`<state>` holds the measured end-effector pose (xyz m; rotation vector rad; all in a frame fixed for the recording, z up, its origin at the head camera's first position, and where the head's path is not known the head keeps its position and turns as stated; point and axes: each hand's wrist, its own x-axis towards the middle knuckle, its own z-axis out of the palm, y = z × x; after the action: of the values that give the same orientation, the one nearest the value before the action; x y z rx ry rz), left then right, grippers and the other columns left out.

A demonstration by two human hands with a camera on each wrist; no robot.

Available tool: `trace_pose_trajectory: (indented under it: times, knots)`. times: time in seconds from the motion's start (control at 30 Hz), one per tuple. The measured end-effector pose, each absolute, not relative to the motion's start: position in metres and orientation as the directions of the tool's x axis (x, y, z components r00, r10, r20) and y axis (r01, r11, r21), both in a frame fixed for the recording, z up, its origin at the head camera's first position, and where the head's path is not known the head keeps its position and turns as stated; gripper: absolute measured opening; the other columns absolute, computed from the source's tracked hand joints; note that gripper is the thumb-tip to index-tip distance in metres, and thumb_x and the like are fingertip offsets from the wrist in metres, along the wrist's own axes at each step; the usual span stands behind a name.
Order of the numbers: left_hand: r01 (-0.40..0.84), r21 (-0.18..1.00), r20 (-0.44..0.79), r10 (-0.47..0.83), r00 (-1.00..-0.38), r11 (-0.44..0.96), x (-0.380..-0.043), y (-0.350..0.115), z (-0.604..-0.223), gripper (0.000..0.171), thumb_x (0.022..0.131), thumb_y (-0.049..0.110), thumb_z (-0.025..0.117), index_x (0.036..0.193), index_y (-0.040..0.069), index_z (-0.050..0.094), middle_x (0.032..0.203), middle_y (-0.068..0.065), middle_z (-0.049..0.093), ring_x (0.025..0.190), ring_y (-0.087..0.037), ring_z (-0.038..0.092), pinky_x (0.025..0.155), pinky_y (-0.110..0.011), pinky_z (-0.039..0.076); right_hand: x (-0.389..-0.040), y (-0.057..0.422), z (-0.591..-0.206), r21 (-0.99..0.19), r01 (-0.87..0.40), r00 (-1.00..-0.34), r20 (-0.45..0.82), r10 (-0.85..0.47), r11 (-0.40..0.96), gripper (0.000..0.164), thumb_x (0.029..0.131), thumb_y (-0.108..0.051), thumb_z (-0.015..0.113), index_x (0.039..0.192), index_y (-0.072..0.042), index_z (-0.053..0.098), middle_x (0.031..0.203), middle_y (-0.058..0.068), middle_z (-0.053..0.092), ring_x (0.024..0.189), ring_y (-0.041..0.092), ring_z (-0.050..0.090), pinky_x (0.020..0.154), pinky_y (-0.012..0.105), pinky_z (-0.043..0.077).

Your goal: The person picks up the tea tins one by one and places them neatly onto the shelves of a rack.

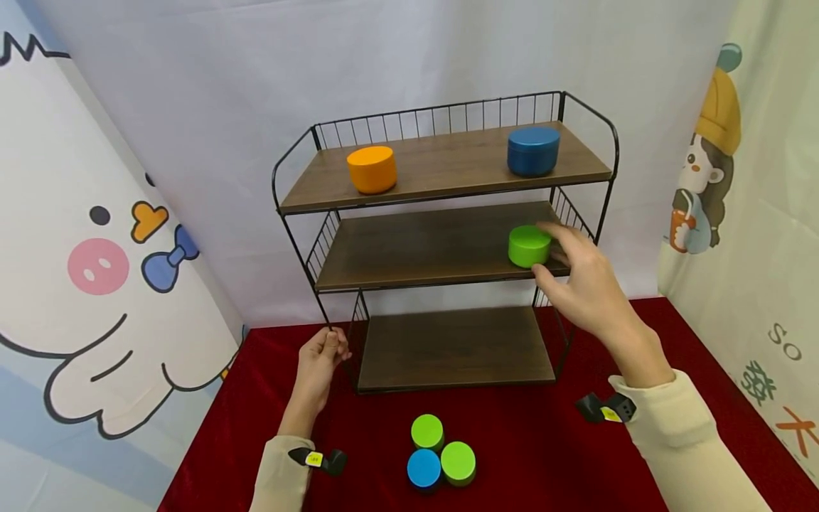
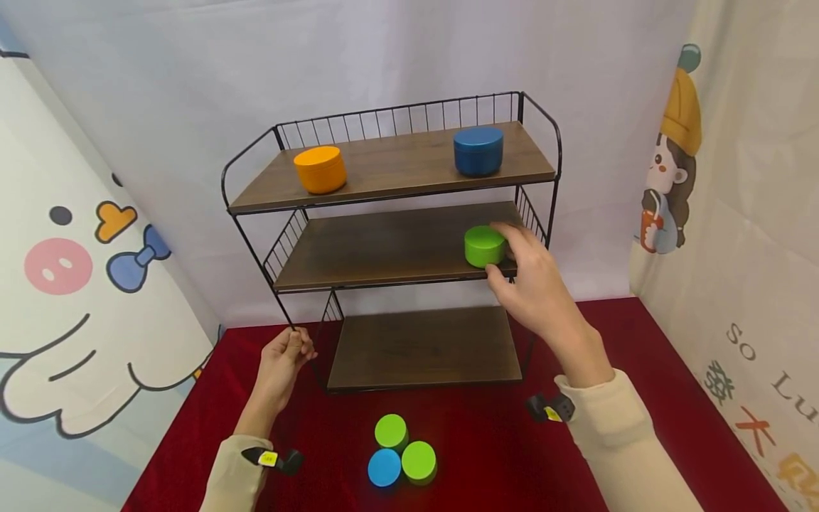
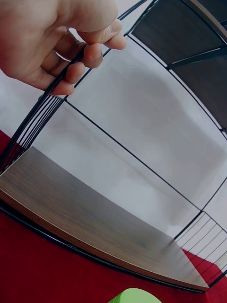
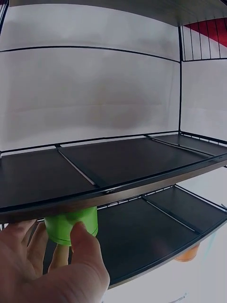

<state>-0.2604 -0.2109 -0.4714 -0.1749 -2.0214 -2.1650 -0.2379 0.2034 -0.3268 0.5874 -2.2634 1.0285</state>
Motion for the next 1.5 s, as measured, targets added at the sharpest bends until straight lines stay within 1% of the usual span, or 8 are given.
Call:
trace_pose_trajectory:
  times: [0.23,0.63,0.77,1.03,1.17,1.27,1.37,1.5]
  knots:
    - [0.214,0.975,0.211,-0.051,-0.976,-0.054,-0.261,-0.212,-0.47,0.031,0.11,0.021,0.042,0.094,-0.003,0.051,0.082,-0.002,0.05,0.079,-0.015,0.053,0.082,-0.028,0.052,-0.225,0.204,-0.325,-0.495,-0.586,-0.715,0.688,-0.122,0.642,0.058,0.09,0.002,0.07,0.144,0.003,0.05,0.146,0.024,0.051,0.132,0.041,0.052,0.096,0.056,0.053]
    - [0.21,0.977,0.208,-0.051,-0.977,-0.027,-0.261,-0.212,-0.471,0.029,0.111,0.021,0.043,0.092,0.0,0.052,0.082,-0.003,0.05,0.079,-0.016,0.052,0.081,-0.029,0.051,-0.196,0.2,-0.329,-0.416,-0.61,-0.649,0.751,-0.124,0.674,0.065,0.084,0.005,0.076,0.145,0.002,0.052,0.15,0.025,0.048,0.137,0.043,0.048,0.102,0.063,0.046]
    - [0.214,0.977,0.213,-0.05,-0.976,-0.02,-0.261,-0.212,-0.471,0.029,0.111,0.021,0.044,0.092,0.0,0.051,0.082,-0.003,0.049,0.079,-0.016,0.052,0.082,-0.029,0.052,-0.188,0.199,-0.329,-0.388,-0.608,-0.632,0.764,-0.127,0.692,0.066,0.084,0.004,0.076,0.145,0.001,0.052,0.152,0.022,0.048,0.136,0.04,0.049,0.108,0.049,0.048]
    - [0.201,0.979,0.2,-0.044,-0.979,-0.032,-0.261,-0.212,-0.472,0.029,0.111,0.019,0.042,0.094,-0.002,0.05,0.082,-0.003,0.049,0.079,-0.016,0.052,0.082,-0.029,0.051,-0.179,0.197,-0.329,-0.323,-0.664,-0.555,0.817,-0.156,0.674,0.068,0.08,0.005,0.078,0.143,0.002,0.054,0.149,0.024,0.05,0.134,0.043,0.051,0.116,0.015,0.03]
    - [0.2,0.979,0.198,-0.041,-0.979,-0.037,-0.261,-0.212,-0.473,0.03,0.111,0.019,0.042,0.094,-0.004,0.05,0.081,-0.003,0.049,0.079,-0.016,0.052,0.082,-0.029,0.052,-0.178,0.193,-0.334,-0.297,-0.716,-0.526,0.825,-0.207,0.632,0.069,0.08,-0.001,0.08,0.143,0.004,0.053,0.147,0.026,0.051,0.133,0.043,0.051,0.117,0.013,0.029]
    - [0.2,0.979,0.199,-0.038,-0.979,-0.038,-0.261,-0.212,-0.473,0.03,0.111,0.02,0.043,0.094,-0.004,0.051,0.081,-0.003,0.049,0.079,-0.016,0.052,0.083,-0.029,0.052,-0.179,0.189,-0.342,-0.29,-0.745,-0.522,0.814,-0.255,0.601,0.064,0.094,-0.027,0.076,0.144,0.005,0.052,0.147,0.027,0.05,0.134,0.041,0.051,0.118,0.015,0.03]
    - [0.199,0.979,0.198,-0.033,-0.98,-0.035,-0.261,-0.212,-0.473,0.031,0.111,0.022,0.043,0.095,-0.004,0.052,0.081,-0.003,0.049,0.08,-0.016,0.053,0.083,-0.029,0.052,-0.179,0.185,-0.351,-0.28,-0.76,-0.517,0.807,-0.285,0.586,0.07,0.101,-0.05,0.06,0.145,0.004,0.052,0.147,0.027,0.05,0.133,0.04,0.052,0.118,0.016,0.03]
    - [0.207,0.978,0.206,-0.033,-0.978,-0.037,-0.262,-0.212,-0.474,0.031,0.11,0.022,0.043,0.095,-0.003,0.052,0.081,-0.003,0.05,0.079,-0.016,0.053,0.083,-0.028,0.052,-0.178,0.18,-0.359,-0.262,-0.779,-0.492,0.818,-0.297,0.57,0.071,0.102,-0.053,0.057,0.145,0.003,0.052,0.146,0.028,0.051,0.134,0.038,0.051,0.117,0.015,0.031]
